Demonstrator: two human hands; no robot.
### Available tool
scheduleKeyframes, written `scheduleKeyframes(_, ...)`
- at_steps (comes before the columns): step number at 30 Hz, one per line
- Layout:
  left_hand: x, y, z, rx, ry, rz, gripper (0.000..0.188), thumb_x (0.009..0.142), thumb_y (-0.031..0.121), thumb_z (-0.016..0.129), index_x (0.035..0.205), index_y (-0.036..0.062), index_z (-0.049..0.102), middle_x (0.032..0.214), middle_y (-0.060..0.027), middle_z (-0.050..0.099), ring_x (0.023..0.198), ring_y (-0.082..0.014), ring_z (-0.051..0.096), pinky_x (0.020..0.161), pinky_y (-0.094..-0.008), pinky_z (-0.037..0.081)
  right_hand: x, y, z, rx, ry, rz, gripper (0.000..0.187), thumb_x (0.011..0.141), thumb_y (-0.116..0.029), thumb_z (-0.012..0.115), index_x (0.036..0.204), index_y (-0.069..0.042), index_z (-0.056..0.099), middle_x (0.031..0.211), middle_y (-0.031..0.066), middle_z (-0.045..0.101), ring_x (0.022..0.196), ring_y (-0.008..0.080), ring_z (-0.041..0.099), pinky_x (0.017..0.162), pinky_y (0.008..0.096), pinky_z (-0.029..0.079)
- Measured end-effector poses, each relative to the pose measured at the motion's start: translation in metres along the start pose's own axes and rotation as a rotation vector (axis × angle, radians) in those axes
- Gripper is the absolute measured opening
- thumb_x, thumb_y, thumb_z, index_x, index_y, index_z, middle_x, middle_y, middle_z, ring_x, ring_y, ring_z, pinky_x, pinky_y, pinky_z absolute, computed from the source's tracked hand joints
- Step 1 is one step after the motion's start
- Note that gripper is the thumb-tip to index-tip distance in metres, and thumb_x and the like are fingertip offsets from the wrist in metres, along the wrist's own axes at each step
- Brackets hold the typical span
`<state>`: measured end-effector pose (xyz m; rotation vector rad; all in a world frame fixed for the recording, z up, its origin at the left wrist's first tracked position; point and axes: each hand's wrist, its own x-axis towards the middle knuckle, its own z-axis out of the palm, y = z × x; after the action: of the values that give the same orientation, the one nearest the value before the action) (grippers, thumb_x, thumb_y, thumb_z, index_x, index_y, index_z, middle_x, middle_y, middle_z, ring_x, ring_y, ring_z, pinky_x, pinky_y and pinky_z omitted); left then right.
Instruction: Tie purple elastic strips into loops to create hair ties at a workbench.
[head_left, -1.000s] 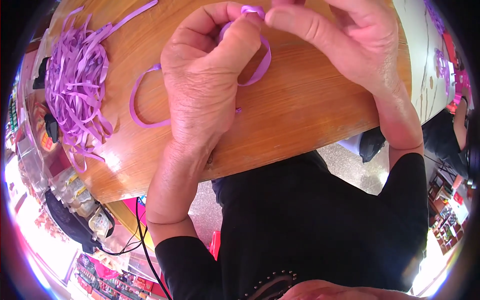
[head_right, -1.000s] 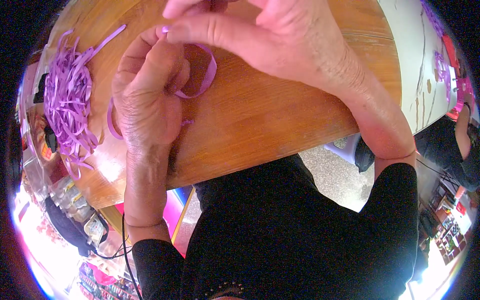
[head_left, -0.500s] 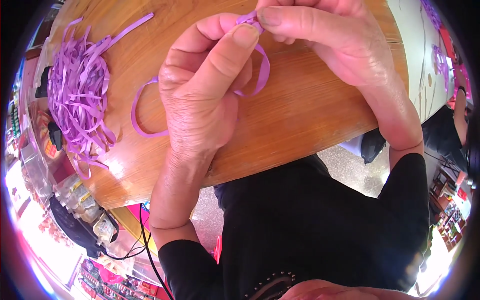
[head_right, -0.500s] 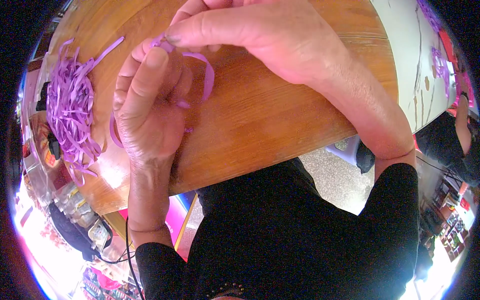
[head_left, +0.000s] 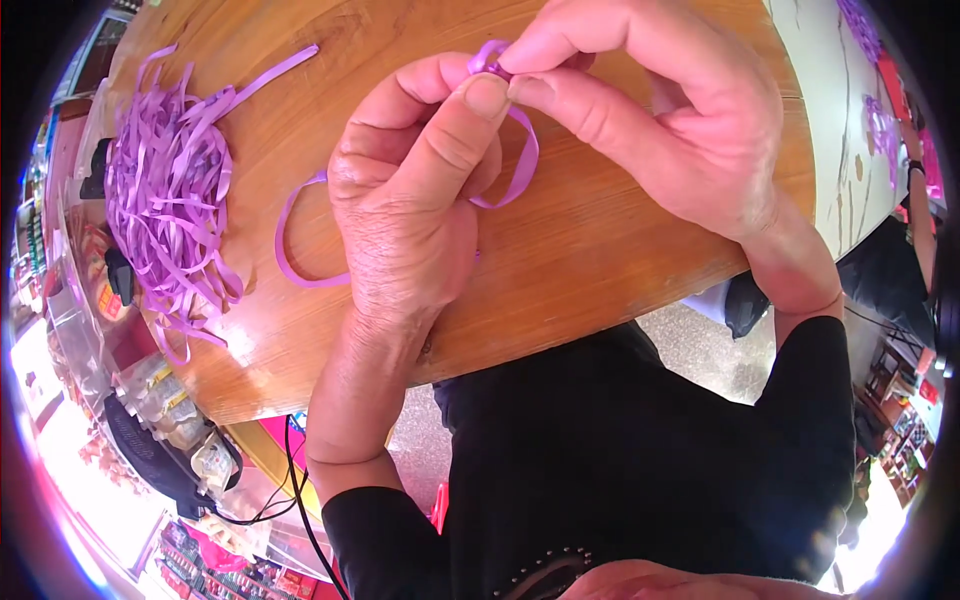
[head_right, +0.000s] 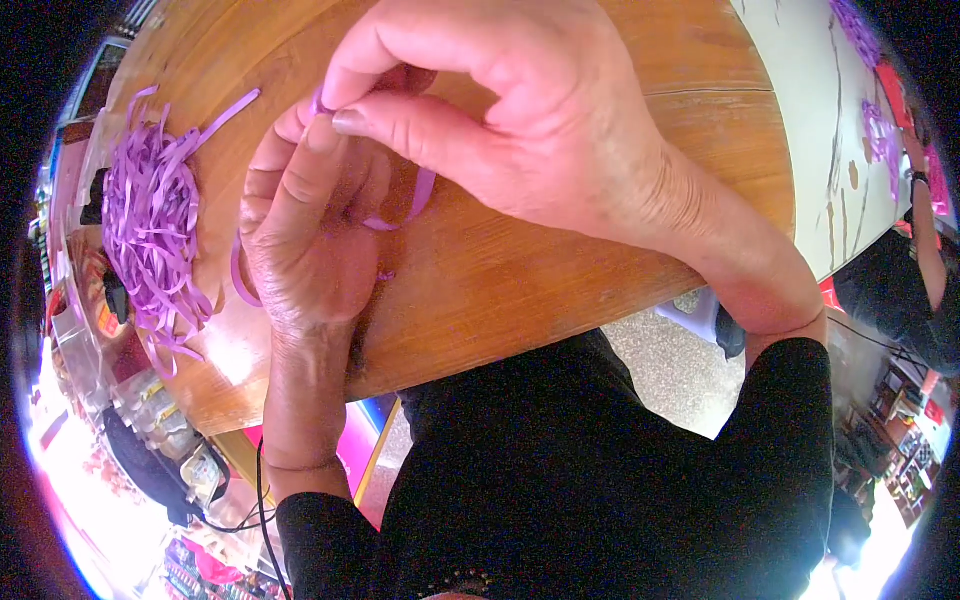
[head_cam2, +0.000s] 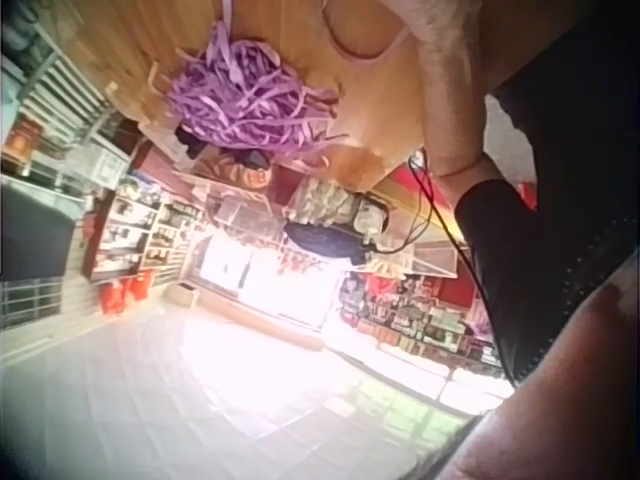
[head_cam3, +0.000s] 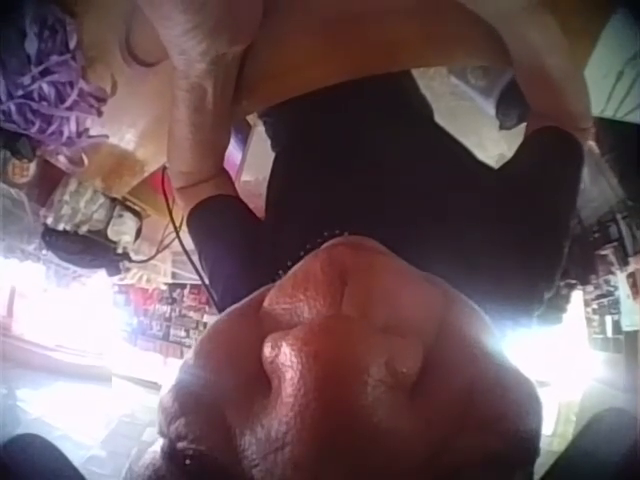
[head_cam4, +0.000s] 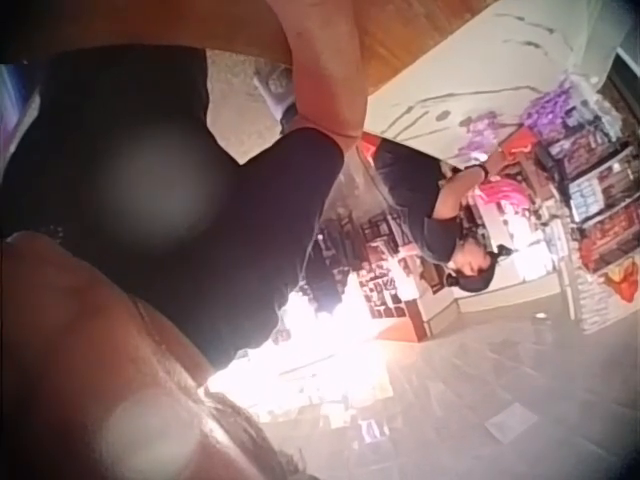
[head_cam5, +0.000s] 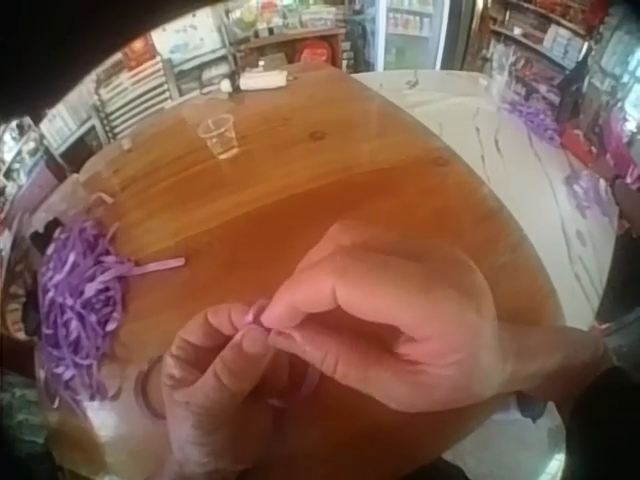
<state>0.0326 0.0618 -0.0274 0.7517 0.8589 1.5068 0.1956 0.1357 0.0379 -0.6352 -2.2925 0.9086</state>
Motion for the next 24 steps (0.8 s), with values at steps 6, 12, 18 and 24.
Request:
scheduleKeyframes(6,-0.003,0.001,0.002,-0.014,0.017,0.033,0.016,0.090,0.007,0.055,0.104,0.0000,0.060,0.066,0.0031,0.049,0.053,-0.0051,0.034,0.049,-0.0208,0.027,0.001,0.006,-0.004,0.219,0.001,0.038,0.013,0.080,-0.001,0.068,0.093,-0.001,0.064,0.085,0.0076,0.064,0.076,0.0189,0.061,0.065,0.0265,0.048)
scheduleKeyframes(12,-0.005,0.004,-0.001,-0.050,0.017,0.019,0.013,0.085,0.000,0.064,0.098,0.0003,0.064,0.080,0.0003,0.062,0.062,-0.0019,0.046,0.053,-0.0158,0.034,0.003,0.009,-0.007,0.182,-0.043,-0.005,0.012,0.080,0.001,0.066,0.091,-0.003,0.065,0.084,0.0075,0.064,0.076,0.0197,0.061,0.065,0.0268,0.048)
scheduleKeyframes(18,-0.006,0.007,0.006,0.008,0.073,-0.067,0.014,0.083,-0.001,0.065,0.097,0.0003,0.065,0.081,0.0003,0.063,0.066,-0.0017,0.049,0.057,-0.0149,0.037,0.012,0.080,0.025,0.223,0.135,-0.837,0.008,0.079,0.000,0.063,0.087,-0.002,0.062,0.082,0.0066,0.062,0.077,0.0162,0.061,0.069,0.0244,0.048)
scheduleKeyframes(24,-0.007,0.008,0.008,0.206,0.058,-0.041,0.018,0.086,-0.001,0.058,0.104,-0.0018,0.061,0.080,-0.0016,0.061,0.062,-0.0046,0.046,0.056,-0.0161,0.034,0.008,0.058,0.015,0.530,-0.025,-0.548,0.009,0.082,-0.001,0.059,0.090,-0.001,0.059,0.086,0.0061,0.061,0.080,0.0112,0.059,0.072,0.0229,0.047)
